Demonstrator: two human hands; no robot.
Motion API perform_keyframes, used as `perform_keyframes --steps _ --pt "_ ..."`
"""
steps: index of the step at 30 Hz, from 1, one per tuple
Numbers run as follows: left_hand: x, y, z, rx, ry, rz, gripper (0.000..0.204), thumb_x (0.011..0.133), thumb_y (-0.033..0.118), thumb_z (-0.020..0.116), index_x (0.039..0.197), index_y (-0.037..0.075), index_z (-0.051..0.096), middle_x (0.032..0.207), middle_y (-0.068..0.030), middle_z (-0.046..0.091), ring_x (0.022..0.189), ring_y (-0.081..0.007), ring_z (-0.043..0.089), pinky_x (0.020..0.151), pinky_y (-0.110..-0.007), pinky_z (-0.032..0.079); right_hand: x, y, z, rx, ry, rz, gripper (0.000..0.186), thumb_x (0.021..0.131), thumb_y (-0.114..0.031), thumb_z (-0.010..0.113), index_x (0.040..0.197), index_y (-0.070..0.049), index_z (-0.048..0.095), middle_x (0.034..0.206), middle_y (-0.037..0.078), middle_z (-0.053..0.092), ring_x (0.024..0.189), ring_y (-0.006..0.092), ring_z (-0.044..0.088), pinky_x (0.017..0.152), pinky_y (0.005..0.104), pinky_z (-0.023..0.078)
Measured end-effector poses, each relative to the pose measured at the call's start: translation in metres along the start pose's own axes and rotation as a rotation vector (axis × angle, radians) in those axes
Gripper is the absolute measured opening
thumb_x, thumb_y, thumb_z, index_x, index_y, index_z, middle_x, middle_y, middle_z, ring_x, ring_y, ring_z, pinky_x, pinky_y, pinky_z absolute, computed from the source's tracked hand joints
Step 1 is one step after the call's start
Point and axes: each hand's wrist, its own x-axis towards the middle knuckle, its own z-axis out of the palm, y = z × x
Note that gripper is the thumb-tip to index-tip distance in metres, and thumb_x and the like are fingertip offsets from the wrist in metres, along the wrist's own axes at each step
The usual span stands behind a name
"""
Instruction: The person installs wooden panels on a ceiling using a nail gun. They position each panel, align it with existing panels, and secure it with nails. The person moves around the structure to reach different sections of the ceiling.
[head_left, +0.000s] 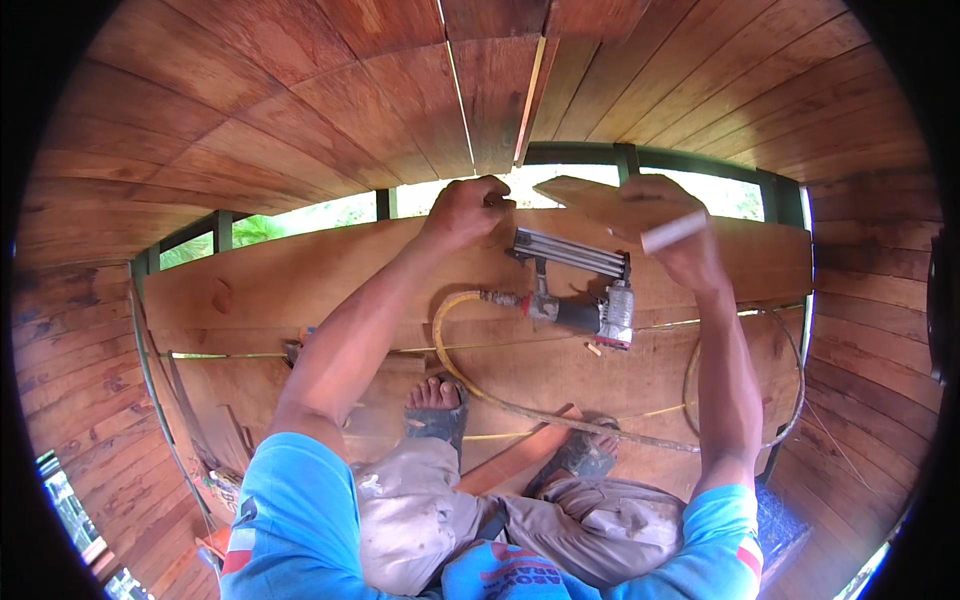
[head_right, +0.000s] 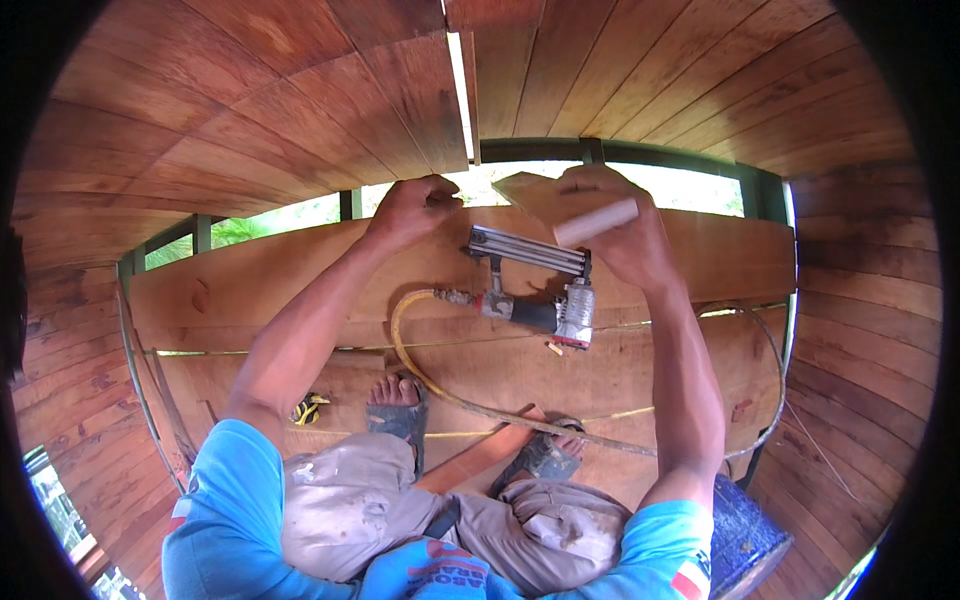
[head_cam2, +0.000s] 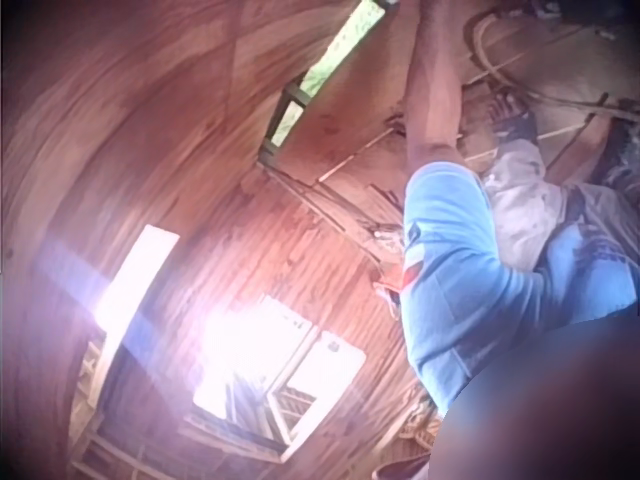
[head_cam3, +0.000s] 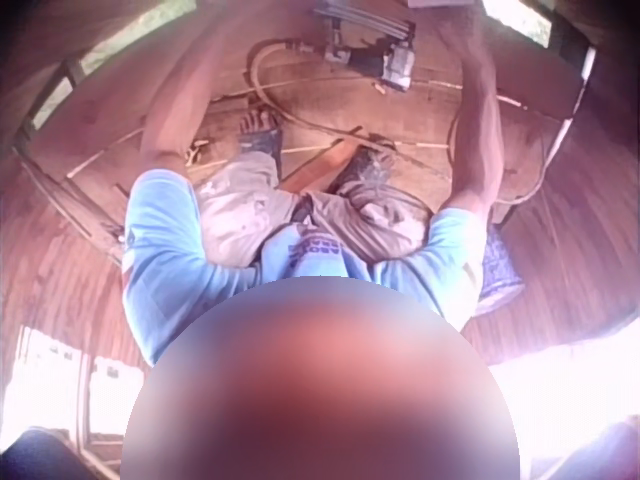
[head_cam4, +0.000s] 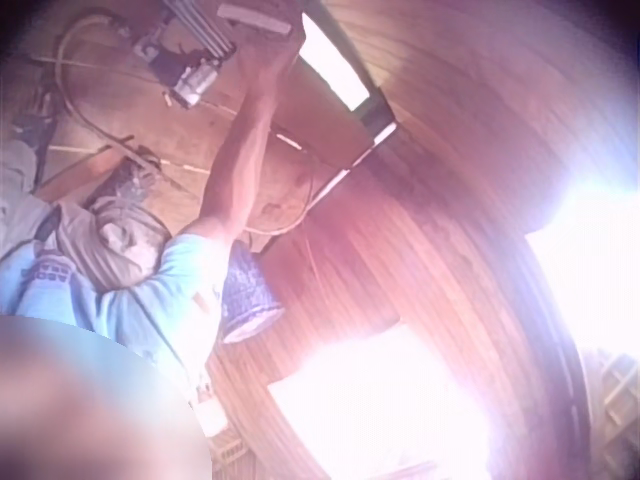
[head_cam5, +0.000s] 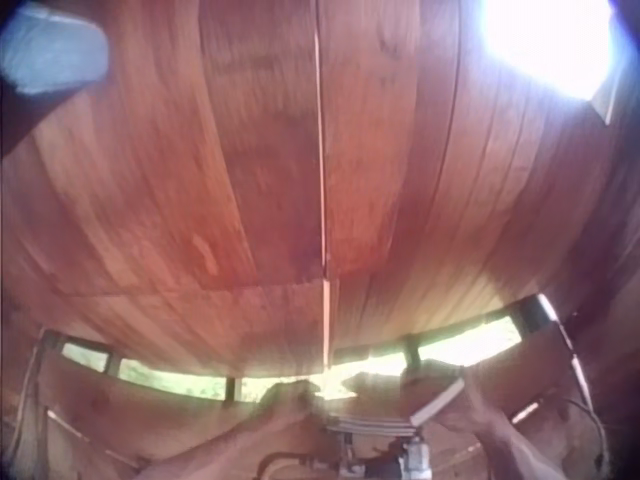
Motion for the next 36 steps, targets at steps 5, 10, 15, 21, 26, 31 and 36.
perform_keyframes --steps 5,10,15,21,26,31,36 --pt "0.012 0.033 -0.002 -0.005 0.079 0.009 0.031 0.091 0.025 0.073 0.105 -0.002 0.072 0.096 -0.0158 0.075 0.087 -0.0232 0.074 0.078 -0.034 0.056 0.047 -0.002 0.018 0.158 0.080 0.142 0.034 0.084 -0.014 0.079 0.112 0.003 0.068 0.102 0.006 0.069 0.096 0.0113 0.063 0.086 0.0280 0.051" --pt "0.026 0.068 -0.012 -0.077 0.234 0.048 0.030 0.093 0.032 0.072 0.099 0.002 0.073 0.084 -0.0124 0.074 0.077 -0.0197 0.071 0.071 -0.033 0.053 0.088 -0.008 0.029 0.013 0.112 0.123 0.038 0.084 -0.022 0.079 0.114 -0.002 0.068 0.090 0.004 0.068 0.070 0.0089 0.054 0.065 0.0278 0.047" --pt "0.033 0.081 -0.028 -0.023 0.419 0.114 0.031 0.091 0.036 0.073 0.095 0.005 0.073 0.077 -0.0135 0.071 0.069 -0.0236 0.069 0.064 -0.036 0.051 0.112 0.005 0.035 0.015 0.136 0.076 0.037 0.081 -0.017 0.071 0.112 0.003 0.066 0.082 0.009 0.067 0.068 0.0107 0.056 0.065 0.0307 0.048" --pt "0.028 0.091 -0.039 0.090 0.437 0.061 0.033 0.090 0.036 0.075 0.094 0.004 0.073 0.072 -0.0120 0.069 0.062 -0.0177 0.066 0.062 -0.035 0.051 0.112 0.008 0.042 0.160 0.224 0.036 0.034 0.079 -0.013 0.069 0.109 0.003 0.067 0.079 0.011 0.068 0.067 0.0118 0.059 0.064 0.0294 0.048" --pt "0.000 0.103 -0.058 0.230 0.671 0.563 0.037 0.083 0.022 0.083 0.111 0.001 0.068 0.115 -0.0164 0.065 0.104 -0.0257 0.063 0.089 -0.038 0.050 0.108 0.001 0.043 0.322 0.259 0.111 0.034 0.079 -0.011 0.071 0.110 0.004 0.068 0.084 0.011 0.071 0.071 0.0125 0.064 0.066 0.0284 0.049" --pt "-0.003 0.109 -0.087 0.572 0.945 0.721 0.096 0.072 0.040 0.088 0.149 0.009 0.039 0.154 -0.0297 0.020 0.142 -0.0493 0.021 0.112 -0.067 0.018 0.109 0.000 0.045 0.414 0.240 0.079 0.034 0.080 -0.014 0.074 0.109 0.004 0.068 0.085 0.010 0.070 0.072 0.0134 0.065 0.067 0.0285 0.050" --pt "0.034 0.102 -0.081 0.734 0.942 0.506 0.138 0.057 0.057 0.093 0.161 0.021 0.010 0.159 -0.0341 -0.017 0.143 -0.0596 -0.019 0.104 -0.081 -0.004 0.112 0.004 0.051 0.533 0.253 0.060 0.033 0.081 -0.015 0.077 0.106 0.004 0.067 0.085 0.008 0.070 0.073 0.0124 0.065 0.066 0.0270 0.050"
